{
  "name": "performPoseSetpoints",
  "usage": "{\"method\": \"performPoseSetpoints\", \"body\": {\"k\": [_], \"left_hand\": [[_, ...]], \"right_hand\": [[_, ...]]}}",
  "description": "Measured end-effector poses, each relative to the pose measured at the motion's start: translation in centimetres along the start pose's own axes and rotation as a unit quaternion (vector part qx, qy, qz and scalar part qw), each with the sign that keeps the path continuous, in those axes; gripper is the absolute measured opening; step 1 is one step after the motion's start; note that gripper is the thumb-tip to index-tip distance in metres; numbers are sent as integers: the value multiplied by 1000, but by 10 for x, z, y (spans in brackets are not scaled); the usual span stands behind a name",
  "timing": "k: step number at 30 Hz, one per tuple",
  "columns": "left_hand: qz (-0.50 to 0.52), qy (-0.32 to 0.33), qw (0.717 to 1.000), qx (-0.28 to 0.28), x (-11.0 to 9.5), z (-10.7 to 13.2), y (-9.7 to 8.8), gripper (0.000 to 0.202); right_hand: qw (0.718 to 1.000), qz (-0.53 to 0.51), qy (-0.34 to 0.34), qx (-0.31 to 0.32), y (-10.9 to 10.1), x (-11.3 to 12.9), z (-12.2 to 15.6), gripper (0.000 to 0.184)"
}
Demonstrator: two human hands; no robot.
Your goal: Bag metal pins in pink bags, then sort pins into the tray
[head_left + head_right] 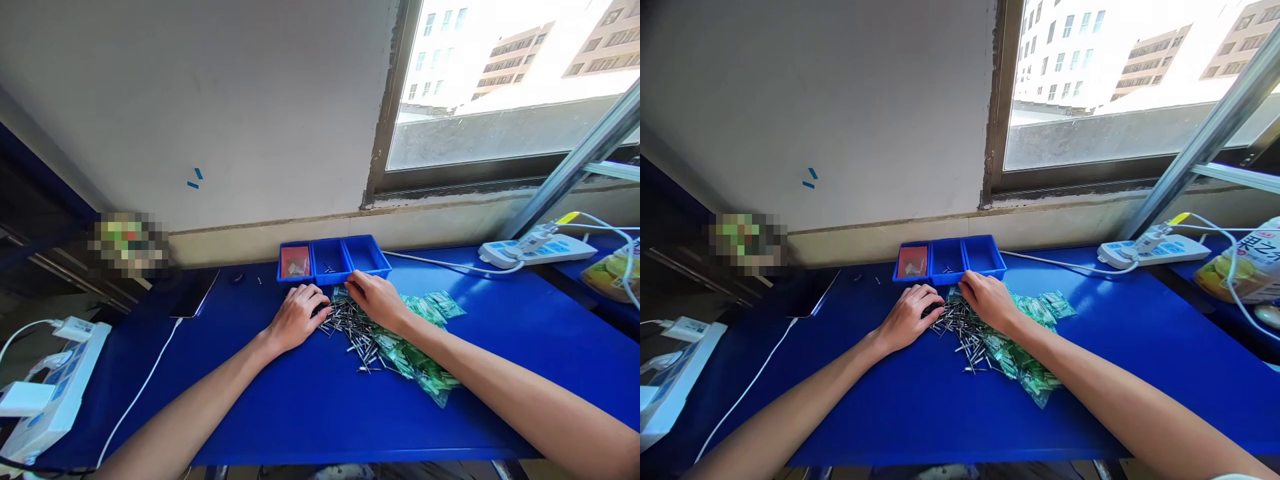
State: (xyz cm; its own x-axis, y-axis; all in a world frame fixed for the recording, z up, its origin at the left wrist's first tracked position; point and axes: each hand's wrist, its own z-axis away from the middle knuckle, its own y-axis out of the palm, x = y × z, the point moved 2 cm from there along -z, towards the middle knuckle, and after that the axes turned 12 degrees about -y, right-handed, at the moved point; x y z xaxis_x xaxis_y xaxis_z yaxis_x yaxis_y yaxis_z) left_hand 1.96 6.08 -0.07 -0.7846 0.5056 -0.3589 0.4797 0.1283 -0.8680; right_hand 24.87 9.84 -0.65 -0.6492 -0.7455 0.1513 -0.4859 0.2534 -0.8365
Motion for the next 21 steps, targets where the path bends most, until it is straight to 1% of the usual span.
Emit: {"method": "performPoseSetpoints", "body": {"k": [4, 12, 16, 21], "left_hand": [[-6, 1, 1000, -1, 0, 0, 0, 15], [-14, -16, 1000, -12, 1, 1, 1, 9], [-12, -21, 1000, -14, 2, 0, 0, 8], [-14, -24, 999, -17, 1, -1, 0, 7]], "right_hand": [[999, -3, -45, 19, 0, 4, -1, 21], [997, -15, -68, 43, 0, 5, -1, 21], [995, -42, -76, 38, -2, 6, -1, 23], [990, -62, -125, 34, -8, 12, -2, 28]]}}
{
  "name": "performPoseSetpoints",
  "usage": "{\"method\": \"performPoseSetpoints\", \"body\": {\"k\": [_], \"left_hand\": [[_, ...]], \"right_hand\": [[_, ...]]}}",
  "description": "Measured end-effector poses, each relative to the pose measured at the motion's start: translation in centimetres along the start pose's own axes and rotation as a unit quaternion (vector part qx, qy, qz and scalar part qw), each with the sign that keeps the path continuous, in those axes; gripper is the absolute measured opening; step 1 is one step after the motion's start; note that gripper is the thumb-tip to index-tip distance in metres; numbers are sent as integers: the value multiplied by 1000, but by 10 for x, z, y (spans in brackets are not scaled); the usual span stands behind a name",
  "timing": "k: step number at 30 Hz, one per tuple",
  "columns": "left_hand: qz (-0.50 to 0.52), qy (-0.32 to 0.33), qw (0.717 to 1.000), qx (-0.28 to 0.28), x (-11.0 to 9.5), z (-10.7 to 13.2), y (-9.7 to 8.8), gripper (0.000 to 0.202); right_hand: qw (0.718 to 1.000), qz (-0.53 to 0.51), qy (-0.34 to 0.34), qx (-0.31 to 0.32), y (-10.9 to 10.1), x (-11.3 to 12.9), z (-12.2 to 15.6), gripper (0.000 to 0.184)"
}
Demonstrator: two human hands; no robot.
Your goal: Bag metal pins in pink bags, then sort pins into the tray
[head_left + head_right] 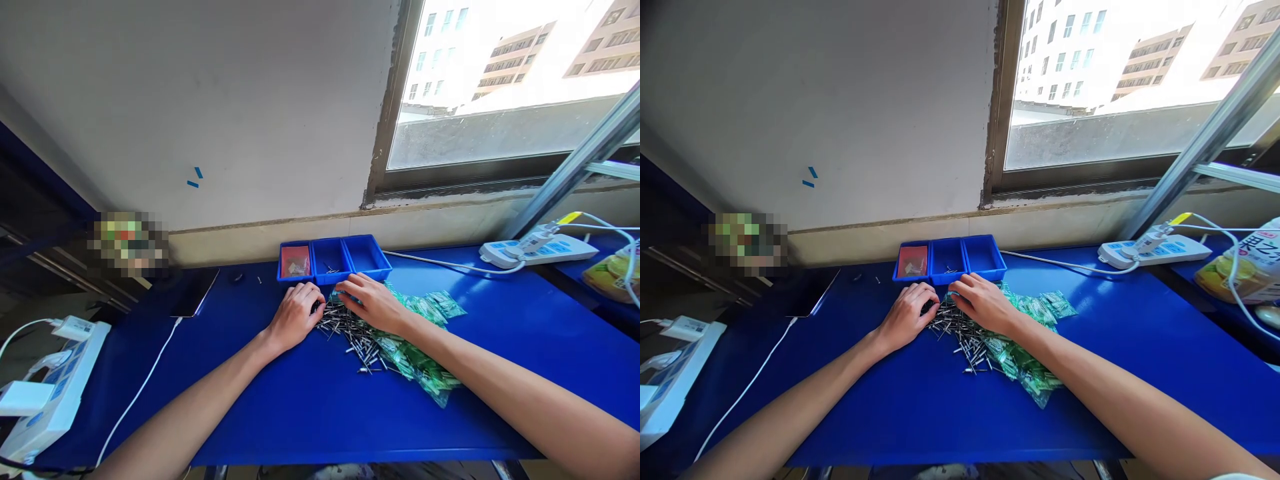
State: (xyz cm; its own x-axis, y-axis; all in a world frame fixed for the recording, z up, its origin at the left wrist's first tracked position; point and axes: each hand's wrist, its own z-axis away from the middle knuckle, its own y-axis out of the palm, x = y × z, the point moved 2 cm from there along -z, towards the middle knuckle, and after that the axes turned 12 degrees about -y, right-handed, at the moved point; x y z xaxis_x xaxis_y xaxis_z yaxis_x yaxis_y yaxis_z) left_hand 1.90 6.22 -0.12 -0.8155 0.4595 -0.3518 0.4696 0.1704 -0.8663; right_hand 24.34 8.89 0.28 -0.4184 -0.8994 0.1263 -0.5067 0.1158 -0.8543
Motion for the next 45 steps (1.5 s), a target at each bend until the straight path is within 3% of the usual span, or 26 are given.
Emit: {"method": "performPoseSetpoints", "body": {"k": [5, 16, 32, 45], "left_hand": [[-14, -7, 1000, -4, -1, 0, -1, 6], [-3, -14, 1000, -5, -1, -1, -2, 6], [1, 2, 1000, 6, -1, 0, -1, 18], [-7, 3, 1000, -1, -2, 1, -2, 4]], "right_hand": [[999, -22, -46, 7, -3, 4, -2, 30], [999, 22, -23, 11, 1, 2, -4, 33], [999, -15, -42, 23, 0, 2, -2, 31], [999, -13, -39, 26, 0, 2, -2, 26]]}}
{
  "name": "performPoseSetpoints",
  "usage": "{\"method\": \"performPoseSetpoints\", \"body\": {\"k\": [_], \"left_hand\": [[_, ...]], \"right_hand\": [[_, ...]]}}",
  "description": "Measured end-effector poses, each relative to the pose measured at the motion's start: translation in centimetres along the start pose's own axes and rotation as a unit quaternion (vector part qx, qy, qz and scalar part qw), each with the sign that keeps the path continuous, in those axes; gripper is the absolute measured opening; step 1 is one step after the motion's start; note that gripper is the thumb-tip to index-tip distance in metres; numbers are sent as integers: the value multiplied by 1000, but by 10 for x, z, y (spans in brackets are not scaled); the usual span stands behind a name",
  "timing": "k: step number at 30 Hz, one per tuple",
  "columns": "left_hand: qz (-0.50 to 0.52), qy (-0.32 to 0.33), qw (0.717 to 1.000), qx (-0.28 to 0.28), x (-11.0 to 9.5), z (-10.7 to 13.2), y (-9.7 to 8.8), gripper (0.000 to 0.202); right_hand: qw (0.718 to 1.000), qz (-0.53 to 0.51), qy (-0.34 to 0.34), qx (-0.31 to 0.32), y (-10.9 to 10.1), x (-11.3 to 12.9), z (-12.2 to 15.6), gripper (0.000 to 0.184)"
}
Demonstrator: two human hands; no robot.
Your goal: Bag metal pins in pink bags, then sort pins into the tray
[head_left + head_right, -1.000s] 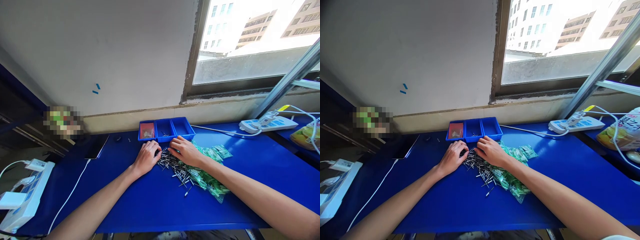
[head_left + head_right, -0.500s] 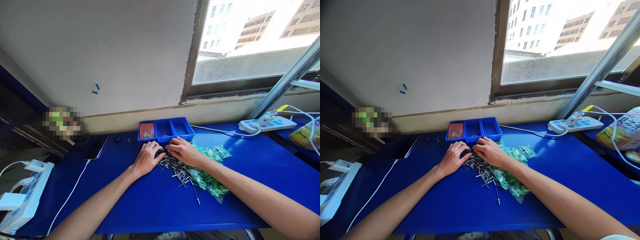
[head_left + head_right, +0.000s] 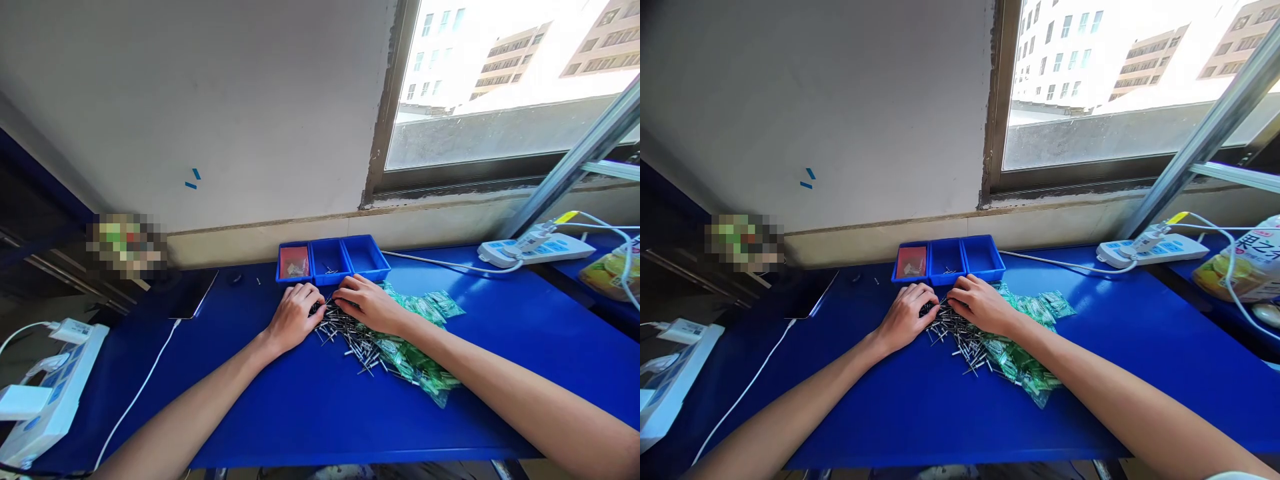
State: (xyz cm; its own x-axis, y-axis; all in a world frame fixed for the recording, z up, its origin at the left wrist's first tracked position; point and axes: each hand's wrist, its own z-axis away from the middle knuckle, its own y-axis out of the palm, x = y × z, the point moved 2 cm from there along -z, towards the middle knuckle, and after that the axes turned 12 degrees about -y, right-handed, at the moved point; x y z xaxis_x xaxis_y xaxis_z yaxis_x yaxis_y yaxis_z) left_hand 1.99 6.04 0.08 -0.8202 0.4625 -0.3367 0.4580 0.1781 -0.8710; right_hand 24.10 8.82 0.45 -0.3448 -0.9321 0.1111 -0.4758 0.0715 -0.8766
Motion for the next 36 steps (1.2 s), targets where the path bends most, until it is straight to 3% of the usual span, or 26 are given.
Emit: {"method": "performPoseSetpoints", "body": {"k": [10, 36], "left_hand": [[30, -15, 999, -30, 0, -1, -3, 9], [42, 3, 998, -38, 1, 0, -2, 8]], "right_hand": [[1000, -5, 13, 4, 4, -4, 2, 21], [999, -27, 19, -26, 2, 0, 3, 12]]}}
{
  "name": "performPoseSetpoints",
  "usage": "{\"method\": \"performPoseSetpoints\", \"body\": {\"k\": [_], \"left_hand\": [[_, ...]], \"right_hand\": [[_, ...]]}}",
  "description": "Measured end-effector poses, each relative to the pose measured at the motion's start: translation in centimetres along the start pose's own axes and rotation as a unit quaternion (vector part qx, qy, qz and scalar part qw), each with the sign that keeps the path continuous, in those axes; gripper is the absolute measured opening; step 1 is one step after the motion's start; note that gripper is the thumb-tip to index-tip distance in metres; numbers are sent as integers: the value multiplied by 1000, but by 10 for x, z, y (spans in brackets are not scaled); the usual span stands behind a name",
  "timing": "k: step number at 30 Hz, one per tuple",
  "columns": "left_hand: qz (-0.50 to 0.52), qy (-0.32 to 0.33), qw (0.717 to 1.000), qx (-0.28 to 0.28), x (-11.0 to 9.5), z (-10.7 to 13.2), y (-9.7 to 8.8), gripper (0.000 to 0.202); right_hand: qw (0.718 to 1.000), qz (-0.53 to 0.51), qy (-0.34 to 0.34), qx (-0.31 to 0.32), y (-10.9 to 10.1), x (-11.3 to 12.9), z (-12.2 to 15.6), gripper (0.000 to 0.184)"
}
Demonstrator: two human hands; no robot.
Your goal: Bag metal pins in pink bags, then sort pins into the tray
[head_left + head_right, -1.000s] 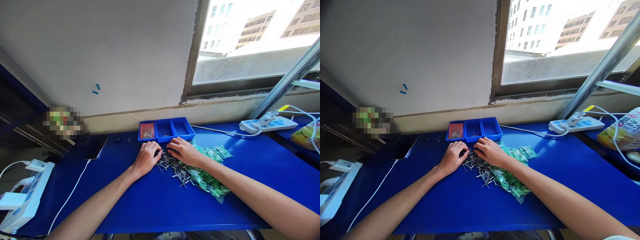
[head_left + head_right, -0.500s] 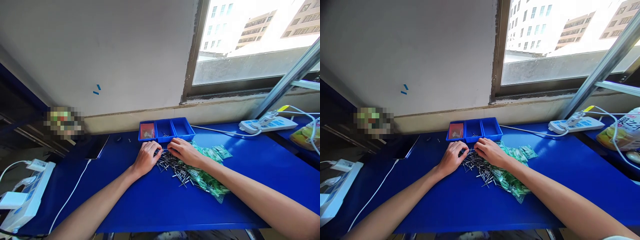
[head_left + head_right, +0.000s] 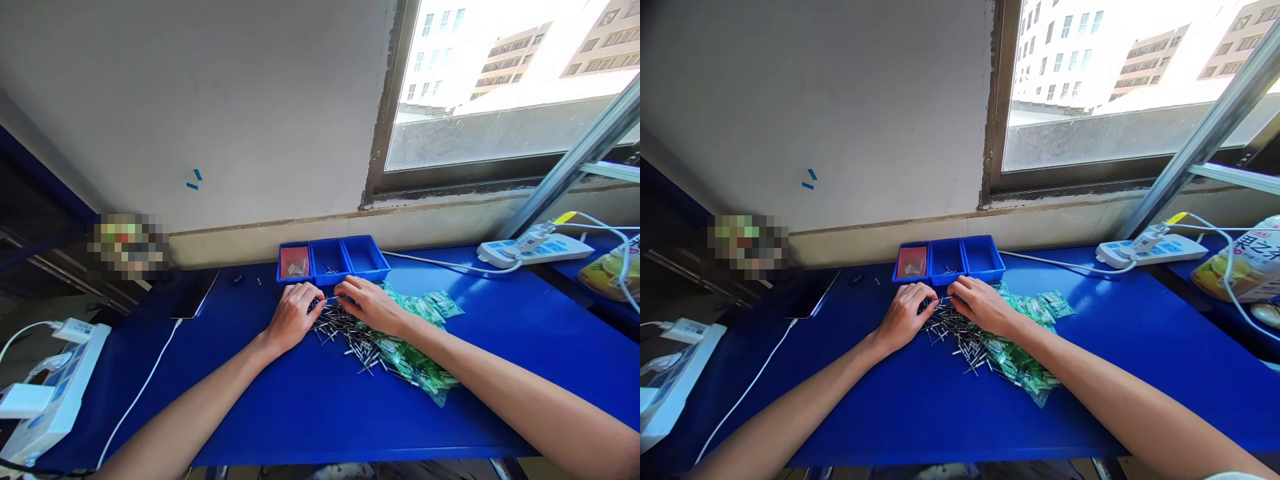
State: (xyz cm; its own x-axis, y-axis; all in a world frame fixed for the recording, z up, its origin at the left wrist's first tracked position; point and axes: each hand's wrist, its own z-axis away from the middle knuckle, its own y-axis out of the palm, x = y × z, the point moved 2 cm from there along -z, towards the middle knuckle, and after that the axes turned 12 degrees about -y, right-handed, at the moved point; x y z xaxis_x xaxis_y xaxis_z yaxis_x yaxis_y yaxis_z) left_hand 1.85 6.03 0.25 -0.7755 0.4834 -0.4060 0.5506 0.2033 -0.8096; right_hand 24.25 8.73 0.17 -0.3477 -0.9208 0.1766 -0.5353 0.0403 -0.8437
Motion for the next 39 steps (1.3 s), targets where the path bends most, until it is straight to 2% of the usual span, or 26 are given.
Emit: {"method": "performPoseSetpoints", "body": {"k": [11, 39], "left_hand": [[1, 3, 1000, 5, -1, 0, -1, 9], [-2, 2, 1000, 15, -1, 0, 0, 11]], "right_hand": [[1000, -1, 7, 10, 1, 0, 1, 5], [1000, 5, -3, 11, 2, -1, 1, 3]]}}
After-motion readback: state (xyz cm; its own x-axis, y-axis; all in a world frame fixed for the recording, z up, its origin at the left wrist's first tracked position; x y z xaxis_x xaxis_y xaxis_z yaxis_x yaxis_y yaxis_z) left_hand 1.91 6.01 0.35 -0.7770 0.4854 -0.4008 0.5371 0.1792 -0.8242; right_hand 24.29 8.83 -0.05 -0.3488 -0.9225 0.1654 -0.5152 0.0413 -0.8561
